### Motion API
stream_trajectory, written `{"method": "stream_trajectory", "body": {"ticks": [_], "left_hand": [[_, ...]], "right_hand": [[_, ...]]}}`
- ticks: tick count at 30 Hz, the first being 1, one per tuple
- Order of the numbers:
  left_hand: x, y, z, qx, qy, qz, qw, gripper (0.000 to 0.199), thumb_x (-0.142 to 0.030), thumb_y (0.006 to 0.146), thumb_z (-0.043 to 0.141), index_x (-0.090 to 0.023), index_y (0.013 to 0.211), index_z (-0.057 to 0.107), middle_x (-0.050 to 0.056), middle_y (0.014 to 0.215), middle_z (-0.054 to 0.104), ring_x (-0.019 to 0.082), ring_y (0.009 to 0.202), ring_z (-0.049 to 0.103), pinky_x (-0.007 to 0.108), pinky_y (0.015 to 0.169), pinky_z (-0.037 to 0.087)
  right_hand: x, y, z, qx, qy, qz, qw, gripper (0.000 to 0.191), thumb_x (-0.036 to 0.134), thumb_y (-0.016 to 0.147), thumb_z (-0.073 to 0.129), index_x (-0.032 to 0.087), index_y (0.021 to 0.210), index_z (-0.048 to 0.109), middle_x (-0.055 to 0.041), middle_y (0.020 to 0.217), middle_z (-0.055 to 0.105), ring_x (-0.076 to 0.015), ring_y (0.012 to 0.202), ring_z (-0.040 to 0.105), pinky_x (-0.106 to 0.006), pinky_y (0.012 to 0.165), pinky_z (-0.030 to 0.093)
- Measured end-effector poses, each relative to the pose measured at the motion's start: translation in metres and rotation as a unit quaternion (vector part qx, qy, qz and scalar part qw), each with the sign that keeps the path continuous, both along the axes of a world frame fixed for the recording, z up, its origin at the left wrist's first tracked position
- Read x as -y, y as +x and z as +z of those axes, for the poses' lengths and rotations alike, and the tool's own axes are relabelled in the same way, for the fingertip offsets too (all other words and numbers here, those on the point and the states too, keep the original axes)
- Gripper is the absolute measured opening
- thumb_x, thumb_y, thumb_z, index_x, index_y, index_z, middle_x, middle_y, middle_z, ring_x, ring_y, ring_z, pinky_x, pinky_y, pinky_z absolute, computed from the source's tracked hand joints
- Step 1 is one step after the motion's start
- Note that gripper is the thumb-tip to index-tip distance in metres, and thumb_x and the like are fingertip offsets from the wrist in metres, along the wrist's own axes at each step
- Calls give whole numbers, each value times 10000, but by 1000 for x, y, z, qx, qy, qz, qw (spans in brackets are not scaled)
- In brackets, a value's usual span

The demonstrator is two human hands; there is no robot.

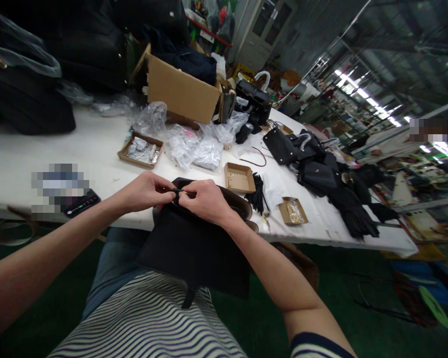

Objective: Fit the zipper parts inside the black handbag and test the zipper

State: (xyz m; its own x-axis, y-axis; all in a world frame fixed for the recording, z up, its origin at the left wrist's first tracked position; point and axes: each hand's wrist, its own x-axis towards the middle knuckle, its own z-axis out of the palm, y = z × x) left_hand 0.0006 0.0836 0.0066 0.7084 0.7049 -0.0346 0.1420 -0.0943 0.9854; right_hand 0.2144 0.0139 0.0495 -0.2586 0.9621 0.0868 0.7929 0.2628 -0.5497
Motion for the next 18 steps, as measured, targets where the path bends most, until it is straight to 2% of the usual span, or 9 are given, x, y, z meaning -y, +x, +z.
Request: {"method": "stream_trajectory", "body": {"ticks": [5,9,18], "left_hand": [[0,-1,-1,-1,29,-1,1000,250,-283,784,674,-121,817,861,23,536,659,141,468,591,212,455,385],[-1,-4,-4,2,15,-38,999,250,-284,827,678,-120,850,865,38,548,689,152,494,637,206,480,413],[3,-2,-7,28,8,-22,999,246,-259,784,668,-98,826,850,34,537,680,139,463,601,202,452,392]], "right_hand": [[-2,4,3,-19,-28,16,999,281,295,975,642,171,752,759,11,707,643,-141,688,538,-299,664,356],[-2,8,6,-31,-73,43,996,319,316,1000,616,171,758,764,22,697,620,-139,682,522,-291,645,346],[-1,8,5,-31,-68,43,996,296,305,1027,622,164,860,822,16,777,703,-138,713,574,-280,680,384]]}}
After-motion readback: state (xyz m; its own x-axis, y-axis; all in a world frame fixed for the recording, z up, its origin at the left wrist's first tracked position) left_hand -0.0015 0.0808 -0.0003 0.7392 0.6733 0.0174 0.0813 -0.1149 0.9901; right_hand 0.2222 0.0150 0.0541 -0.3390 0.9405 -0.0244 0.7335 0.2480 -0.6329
